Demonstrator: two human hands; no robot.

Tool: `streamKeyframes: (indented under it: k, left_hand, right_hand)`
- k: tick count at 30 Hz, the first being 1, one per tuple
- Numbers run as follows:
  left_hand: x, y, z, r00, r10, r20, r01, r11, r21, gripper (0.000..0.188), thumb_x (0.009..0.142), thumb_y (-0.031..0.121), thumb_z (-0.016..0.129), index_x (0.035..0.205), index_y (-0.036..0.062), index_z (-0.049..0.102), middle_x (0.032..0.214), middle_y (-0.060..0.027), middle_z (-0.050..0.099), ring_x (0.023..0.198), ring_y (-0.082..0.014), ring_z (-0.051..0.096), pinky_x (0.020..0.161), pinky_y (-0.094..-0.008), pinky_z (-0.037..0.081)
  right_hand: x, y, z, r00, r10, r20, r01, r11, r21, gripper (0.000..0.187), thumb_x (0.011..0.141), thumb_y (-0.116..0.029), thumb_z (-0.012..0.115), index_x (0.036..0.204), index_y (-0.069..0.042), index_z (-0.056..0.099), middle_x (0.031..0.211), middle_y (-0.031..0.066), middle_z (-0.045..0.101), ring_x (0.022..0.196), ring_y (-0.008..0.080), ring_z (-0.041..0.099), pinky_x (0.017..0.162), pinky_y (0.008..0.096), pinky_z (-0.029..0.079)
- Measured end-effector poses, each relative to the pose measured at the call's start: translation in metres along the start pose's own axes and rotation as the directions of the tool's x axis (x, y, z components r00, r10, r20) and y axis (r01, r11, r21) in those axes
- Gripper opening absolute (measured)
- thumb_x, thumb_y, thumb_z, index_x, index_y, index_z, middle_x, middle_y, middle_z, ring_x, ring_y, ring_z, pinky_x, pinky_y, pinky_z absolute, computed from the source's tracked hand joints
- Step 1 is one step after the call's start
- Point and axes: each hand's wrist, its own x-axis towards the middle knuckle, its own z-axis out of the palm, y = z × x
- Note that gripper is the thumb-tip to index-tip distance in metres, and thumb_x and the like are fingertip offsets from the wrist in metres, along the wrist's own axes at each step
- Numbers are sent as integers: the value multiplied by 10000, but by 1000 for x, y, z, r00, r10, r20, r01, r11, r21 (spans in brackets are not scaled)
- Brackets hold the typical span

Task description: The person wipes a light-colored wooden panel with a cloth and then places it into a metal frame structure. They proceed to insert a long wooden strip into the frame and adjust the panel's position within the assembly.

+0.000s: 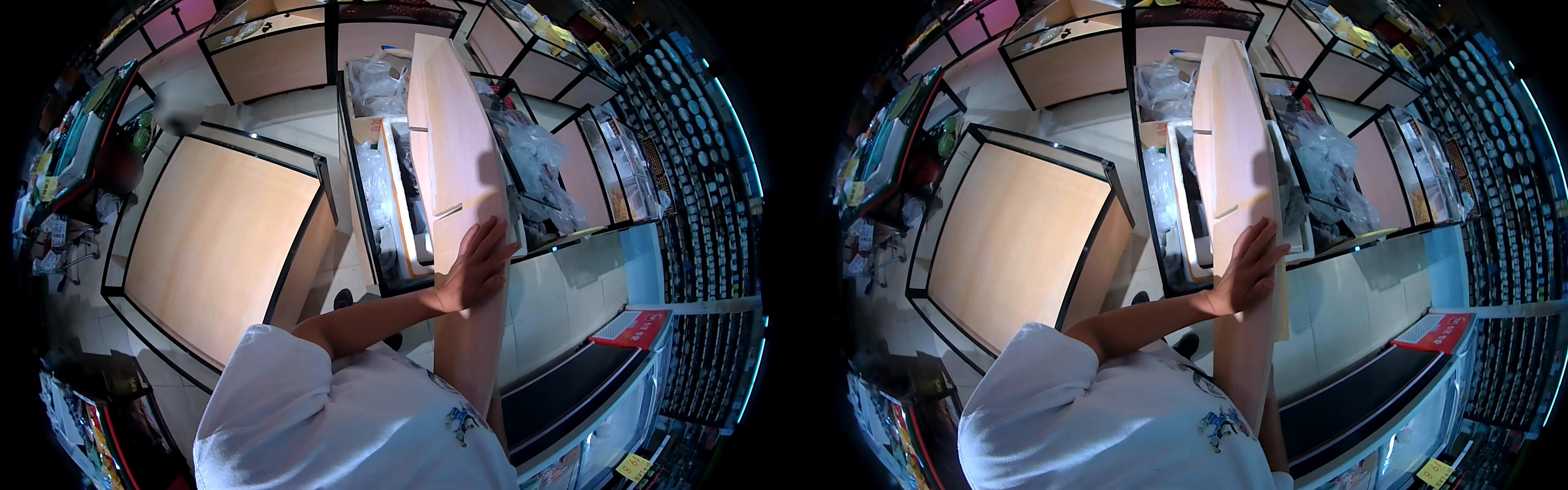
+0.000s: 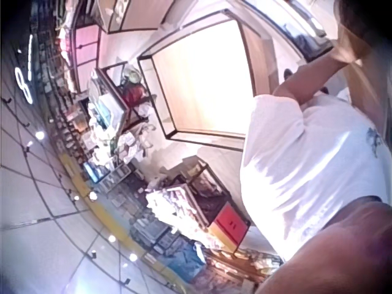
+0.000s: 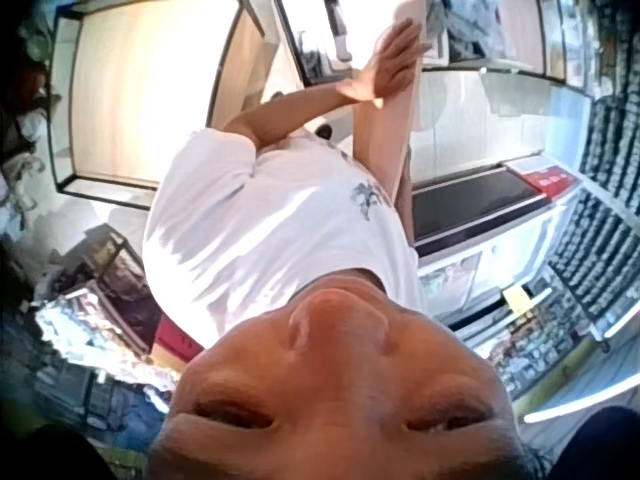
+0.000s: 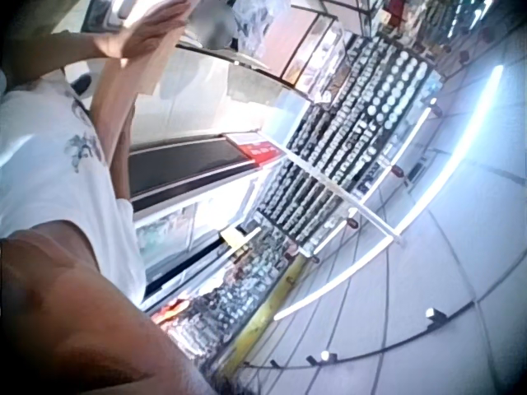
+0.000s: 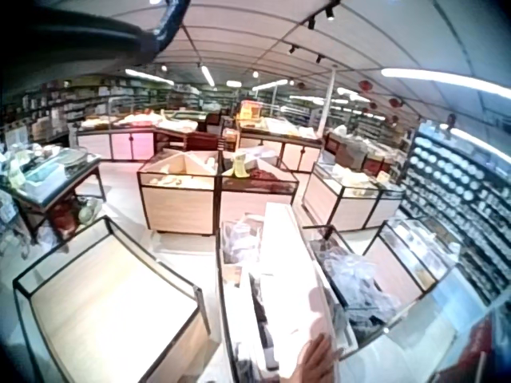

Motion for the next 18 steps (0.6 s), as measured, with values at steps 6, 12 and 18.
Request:
streamKeyframes:
  k: [6,12,18]
  left_hand:
    - [3,-6,2,998,44,42,-47,997,65,654,857,245,585,1437,-17,434,1563,-263,278,1473,-442,201,1180,-552,155]
    - [-12,-49,-8,977,-150,153,139,987,80,811,889,222,610,1553,-12,207,1618,-202,202,1520,-329,137,1221,-468,73]
    - [-61,-118,-39,826,-563,-18,466,665,583,625,1045,368,366,1565,59,210,1635,-150,186,1519,-337,132,1192,-536,53]
  right_hand:
    - [-2,-22,-3,993,-113,31,113,993,-17,643,994,-499,482,1343,41,473,1207,156,568,1070,252,577,893,378,474]
    - [-4,-30,-14,997,-67,26,68,997,-44,668,984,-463,512,1407,48,438,1337,173,543,1180,259,559,975,373,453]
    - [-5,-27,-18,1000,5,-4,-5,1000,-23,629,982,-422,512,1395,50,451,1348,169,552,1203,260,555,1014,357,436]
